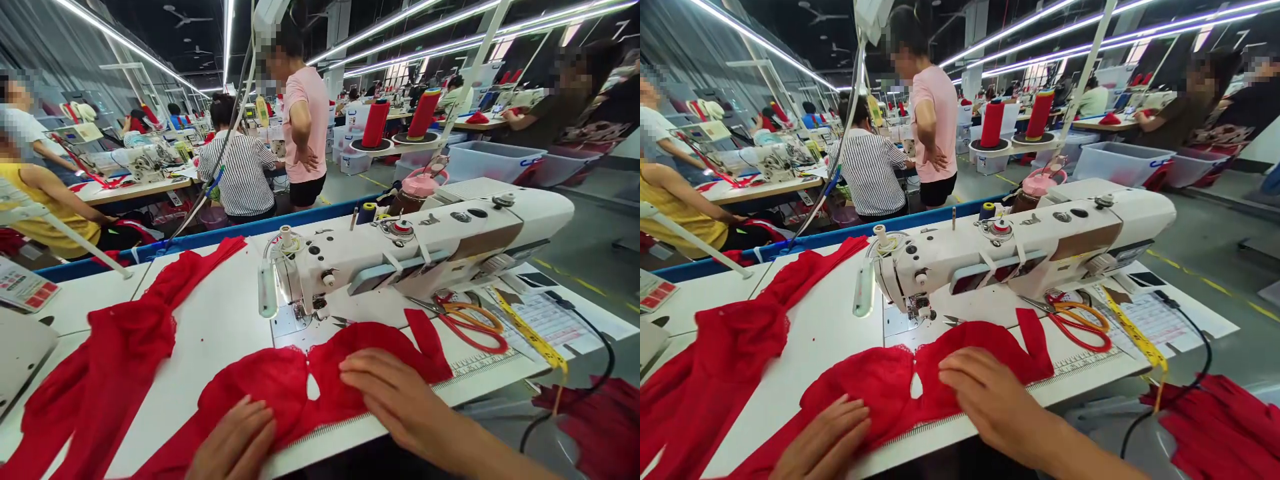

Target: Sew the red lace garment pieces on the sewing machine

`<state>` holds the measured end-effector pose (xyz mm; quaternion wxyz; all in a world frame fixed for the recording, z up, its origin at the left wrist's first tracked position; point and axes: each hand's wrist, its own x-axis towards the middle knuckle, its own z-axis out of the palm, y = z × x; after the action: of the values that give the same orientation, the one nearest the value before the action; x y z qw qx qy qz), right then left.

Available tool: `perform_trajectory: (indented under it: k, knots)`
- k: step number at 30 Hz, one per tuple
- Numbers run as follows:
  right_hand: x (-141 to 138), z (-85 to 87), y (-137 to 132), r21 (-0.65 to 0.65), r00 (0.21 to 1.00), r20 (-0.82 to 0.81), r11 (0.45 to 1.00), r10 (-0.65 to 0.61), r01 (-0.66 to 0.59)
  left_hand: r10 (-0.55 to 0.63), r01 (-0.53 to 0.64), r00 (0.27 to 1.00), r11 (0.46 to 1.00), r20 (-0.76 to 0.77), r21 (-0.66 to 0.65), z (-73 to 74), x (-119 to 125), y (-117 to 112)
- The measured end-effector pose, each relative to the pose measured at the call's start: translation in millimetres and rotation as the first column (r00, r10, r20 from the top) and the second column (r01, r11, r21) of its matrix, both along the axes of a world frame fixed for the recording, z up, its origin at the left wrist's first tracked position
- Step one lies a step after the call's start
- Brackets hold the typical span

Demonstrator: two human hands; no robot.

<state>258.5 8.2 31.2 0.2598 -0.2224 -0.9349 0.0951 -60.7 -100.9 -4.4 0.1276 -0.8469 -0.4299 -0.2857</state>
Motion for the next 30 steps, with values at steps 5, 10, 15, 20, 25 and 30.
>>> perform_trajectory:
  k: [5,10,15,20,25,30]
  knots:
    - [-42.6,-30.6,7.2,0.019,0.996,0.084,1.0,-0.005,0.003,0.004,-0.005,1.0,0.992,-0.009,-0.129,-13.7,46.8,43.4]
    - [-46.2,-18.3,27.2,-0.025,0.995,0.077,0.997,-0.066,0.068,0.073,-0.062,0.996,0.981,0.056,-0.182,-17.6,42.8,58.7]
    - [-69.8,-11.9,45.0,-0.085,0.946,0.208,0.958,-0.25,0.272,0.373,-0.31,0.913,0.898,0.166,-0.312,0.5,54.2,89.2]
    - [-72.4,-12.5,57.9,-0.219,0.955,0.262,0.955,-0.142,0.202,0.373,-0.248,0.914,0.824,0.159,-0.509,5.5,59.6,107.6]
    - [-66.5,2.7,65.8,-0.352,0.962,0.269,0.924,-0.052,0.148,0.343,-0.178,0.916,0.81,0.206,-0.559,6.4,58.9,108.8]
    - [-73.0,4.3,71.7,-0.359,0.947,0.316,0.917,-0.057,0.175,0.324,-0.156,0.92,0.818,0.22,-0.554,0.3,59.5,110.0]
